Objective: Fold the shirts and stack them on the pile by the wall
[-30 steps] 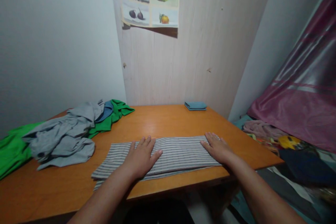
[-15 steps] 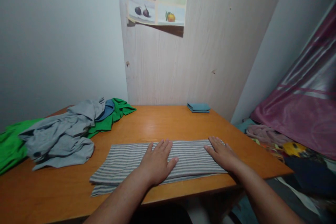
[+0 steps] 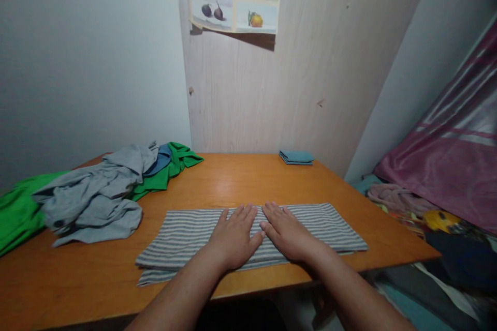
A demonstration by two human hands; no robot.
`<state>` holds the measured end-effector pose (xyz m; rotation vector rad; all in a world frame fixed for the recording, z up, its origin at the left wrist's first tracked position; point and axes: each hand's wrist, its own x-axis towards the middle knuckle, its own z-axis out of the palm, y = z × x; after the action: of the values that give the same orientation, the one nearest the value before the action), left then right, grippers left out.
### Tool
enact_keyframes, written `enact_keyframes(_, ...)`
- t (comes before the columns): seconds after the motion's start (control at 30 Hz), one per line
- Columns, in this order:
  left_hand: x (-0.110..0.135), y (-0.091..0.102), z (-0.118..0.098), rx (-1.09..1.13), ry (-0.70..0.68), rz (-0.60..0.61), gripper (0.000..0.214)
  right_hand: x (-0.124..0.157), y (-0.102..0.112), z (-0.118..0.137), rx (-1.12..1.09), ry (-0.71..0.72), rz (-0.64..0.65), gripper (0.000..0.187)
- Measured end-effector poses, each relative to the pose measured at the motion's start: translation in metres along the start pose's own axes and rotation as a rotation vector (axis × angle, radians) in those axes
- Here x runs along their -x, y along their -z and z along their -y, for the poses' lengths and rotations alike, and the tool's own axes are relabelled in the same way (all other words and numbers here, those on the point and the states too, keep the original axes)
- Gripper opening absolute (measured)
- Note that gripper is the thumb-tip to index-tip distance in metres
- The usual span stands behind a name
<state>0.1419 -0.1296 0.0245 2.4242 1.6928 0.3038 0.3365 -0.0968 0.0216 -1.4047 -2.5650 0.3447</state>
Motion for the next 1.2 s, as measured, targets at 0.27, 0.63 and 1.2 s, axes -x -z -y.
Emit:
enact_keyframes(0.27, 0.003, -0.002, 0.002, 0.027, 0.020, -0.041, 0.077, -0.001, -0.005, -0.011, 0.037, -0.015, 0.026, 0.071)
enact_keyframes(0.63, 0.040, 0.019, 0.015, 0.024, 0.244, -0.134, 0.091, -0.004, -0.022, -0.030, 0.104, 0.000, -0.037, 0.073)
enact_keyframes(1.2, 0.124, 0.047, 0.104, 0.454, 0.317, -0.607, 0.044, -0.007, -0.010, 0.000, 0.023, 0.087, -0.137, 0.065)
